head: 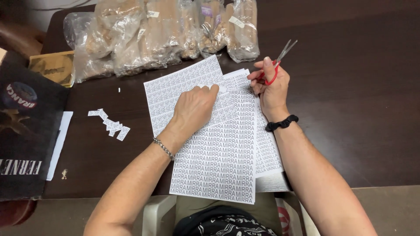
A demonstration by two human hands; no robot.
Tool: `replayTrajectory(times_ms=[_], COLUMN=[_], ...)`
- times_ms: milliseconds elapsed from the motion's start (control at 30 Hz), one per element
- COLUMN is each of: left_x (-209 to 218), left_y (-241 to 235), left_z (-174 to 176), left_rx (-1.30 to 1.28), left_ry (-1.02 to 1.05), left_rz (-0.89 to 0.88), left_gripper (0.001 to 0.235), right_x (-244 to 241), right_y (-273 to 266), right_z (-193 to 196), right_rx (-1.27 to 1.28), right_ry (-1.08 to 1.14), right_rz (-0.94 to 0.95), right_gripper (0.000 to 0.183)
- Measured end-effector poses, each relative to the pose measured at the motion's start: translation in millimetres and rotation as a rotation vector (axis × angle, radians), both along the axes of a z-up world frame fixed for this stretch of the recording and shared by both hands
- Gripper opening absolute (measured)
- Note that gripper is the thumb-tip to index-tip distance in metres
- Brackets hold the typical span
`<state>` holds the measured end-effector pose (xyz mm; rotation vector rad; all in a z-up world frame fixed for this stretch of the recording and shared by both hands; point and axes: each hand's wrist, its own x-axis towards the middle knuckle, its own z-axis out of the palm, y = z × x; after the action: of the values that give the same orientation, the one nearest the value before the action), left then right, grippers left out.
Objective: Using scissors to cut printed paper sheets into individual labels on a workshop table.
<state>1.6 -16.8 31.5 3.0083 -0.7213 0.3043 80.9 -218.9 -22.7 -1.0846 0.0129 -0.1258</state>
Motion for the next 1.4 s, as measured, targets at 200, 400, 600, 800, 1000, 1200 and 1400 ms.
replayTrajectory(times_ms=[200, 400, 600, 800, 1000, 1200, 1400], left_x=[5.3, 11.8, 2.1, -9.0, 3.7, -51.6, -100.6], left_y=[1.3, 0.6, 3.8, 18.8, 35.3, 124.3, 173.0], left_z=[-21.4, -24.3, -33.0, -20.5, -36.5, -41.2, -38.1], left_rx=[-0.082, -0.074, -0.048, -0.029, -0.057, 0.002, 0.023], left_ry=[-0.050, -0.137, -0.307, -0.306, -0.250, -0.651, -0.526], left_rz=[0.046, 0.055, -0.004, -0.103, -0.111, 0.170, 0.146], left_gripper=[0.011, 0.035, 0.033, 0.035, 0.031, 0.012, 0.027], right_x=[-0.3, 8.0, 5.4, 3.6, -10.8, -9.8, 3.7], right_y=[2.7, 1.3, -1.2, -4.7, 0.3, 0.7, -0.2], right_z=[2.6, -10.4, -6.6, -3.6, 20.6, 19.3, -4.1], right_rx=[-0.005, -0.017, -0.024, -0.066, -0.010, -0.018, -0.041], right_ry=[0.018, 0.058, 0.057, 0.031, 0.041, 0.044, 0.037], right_rz=[-0.022, -0.056, -0.035, -0.017, -0.003, -0.005, -0.030], right_gripper=[0.042, 0.041, 0.044, 0.048, 0.044, 0.046, 0.046])
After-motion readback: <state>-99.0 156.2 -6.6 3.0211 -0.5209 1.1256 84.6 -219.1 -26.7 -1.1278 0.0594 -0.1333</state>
